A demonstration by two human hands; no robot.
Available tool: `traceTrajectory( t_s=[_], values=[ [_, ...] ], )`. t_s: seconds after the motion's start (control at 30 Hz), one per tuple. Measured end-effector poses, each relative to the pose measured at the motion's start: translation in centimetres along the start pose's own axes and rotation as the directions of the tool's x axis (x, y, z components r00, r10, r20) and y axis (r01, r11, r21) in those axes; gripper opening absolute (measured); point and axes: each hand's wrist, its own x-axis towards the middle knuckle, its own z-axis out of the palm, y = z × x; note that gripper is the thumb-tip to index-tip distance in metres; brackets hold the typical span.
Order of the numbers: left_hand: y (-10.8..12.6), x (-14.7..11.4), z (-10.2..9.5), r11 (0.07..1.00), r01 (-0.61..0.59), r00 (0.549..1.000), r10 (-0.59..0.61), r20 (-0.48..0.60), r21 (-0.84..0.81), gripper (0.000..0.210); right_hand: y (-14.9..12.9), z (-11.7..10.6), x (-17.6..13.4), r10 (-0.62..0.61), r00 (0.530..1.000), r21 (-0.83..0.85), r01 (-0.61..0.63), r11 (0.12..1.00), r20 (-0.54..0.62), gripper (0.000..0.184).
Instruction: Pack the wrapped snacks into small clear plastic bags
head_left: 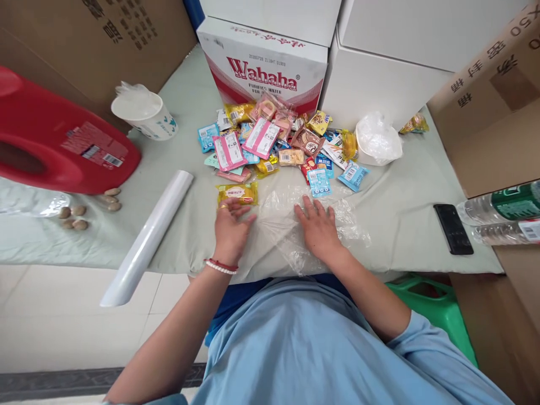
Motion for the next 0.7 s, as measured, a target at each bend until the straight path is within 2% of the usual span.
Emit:
traceTrajectory(
  t_s=[0.07, 0.1, 0.13, 0.17, 0.2, 0.23, 0.27, 0.33, 0.4, 0.43, 0.5, 0.57, 0.7],
  values=[
    [1.0, -0.9, -1.0, 0.975, -0.174, 0.981, 0.183, -0.057, 0.137, 0.048, -0.2, 0.2, 0.1, -0.011, 1.000, 0.012, 0.011, 1.000, -0.008, 0.063],
    [1.6, -1.6, -1.0, 0.926, -0.315, 0.946, 0.324, -0.010, 0.207, 0.044, -0.4, 0.2, 0.1, -0.019, 1.000, 0.017, 0.019, 1.000, -0.012, 0.062],
    [2.3, -2.2, -0.6, 0.847, -0.469, 0.883, 0.458, 0.105, 0.251, 0.039, -0.6, 0.2, 0.1, -0.029, 0.999, 0.021, 0.030, 0.999, -0.015, 0.061],
    [3.0, -2.8, 0.1, 0.751, -0.609, 0.791, 0.551, 0.265, 0.256, 0.035, -0.8, 0.2, 0.2, -0.041, 0.999, 0.024, 0.041, 0.999, -0.018, 0.060],
    [3.5, -3.1, 1.1, 0.670, -0.705, 0.692, 0.580, 0.429, 0.232, 0.030, -1.0, 0.2, 0.3, -0.048, 0.999, 0.027, 0.048, 0.998, -0.021, 0.059],
    [3.9, -3.2, 2.3, 0.632, -0.746, 0.621, 0.545, 0.563, 0.211, 0.026, -1.1, 0.2, 0.4, -0.050, 0.998, 0.029, 0.051, 0.998, -0.025, 0.058],
    [4.1, -2.9, 3.5, 0.623, -0.749, 0.593, 0.477, 0.649, 0.227, 0.023, -1.1, 0.1, 0.5, -0.050, 0.998, 0.031, 0.051, 0.998, -0.028, 0.058],
    [3.9, -2.0, 5.7, 0.629, -0.701, 0.638, 0.344, 0.690, 0.335, 0.021, -0.7, 0.1, 0.6, -0.038, 0.999, 0.032, 0.040, 0.999, -0.037, 0.058],
    [3.1, -0.9, 6.7, 0.632, -0.666, 0.679, 0.294, 0.673, 0.395, 0.020, 0.2, 0.0, 0.1, -0.027, 0.998, 0.037, 0.029, 0.999, -0.063, 0.058],
    [2.5, -0.4, 6.7, 0.633, -0.664, 0.680, 0.290, 0.673, 0.398, 0.017, 0.9, 0.0, -0.5, -0.026, 0.996, 0.048, 0.030, 0.998, -0.081, 0.057],
    [1.5, 0.0, 5.9, 0.633, -0.679, 0.653, 0.289, 0.700, 0.373, 0.011, 2.4, 0.1, -2.7, -0.041, 0.993, 0.089, 0.050, 0.995, -0.108, 0.055],
    [0.7, 0.1, 4.6, 0.640, -0.695, 0.608, 0.277, 0.744, 0.329, 0.008, 4.1, 0.0, -5.8, -0.088, 0.990, 0.152, 0.104, 0.983, -0.109, 0.050],
    [-0.5, 0.4, 2.6, 0.648, -0.726, 0.488, 0.252, 0.836, 0.229, 0.027, 7.4, -0.9, -11.7, -0.273, 0.961, 0.364, 0.268, 0.892, -0.039, 0.033]
  ],
)
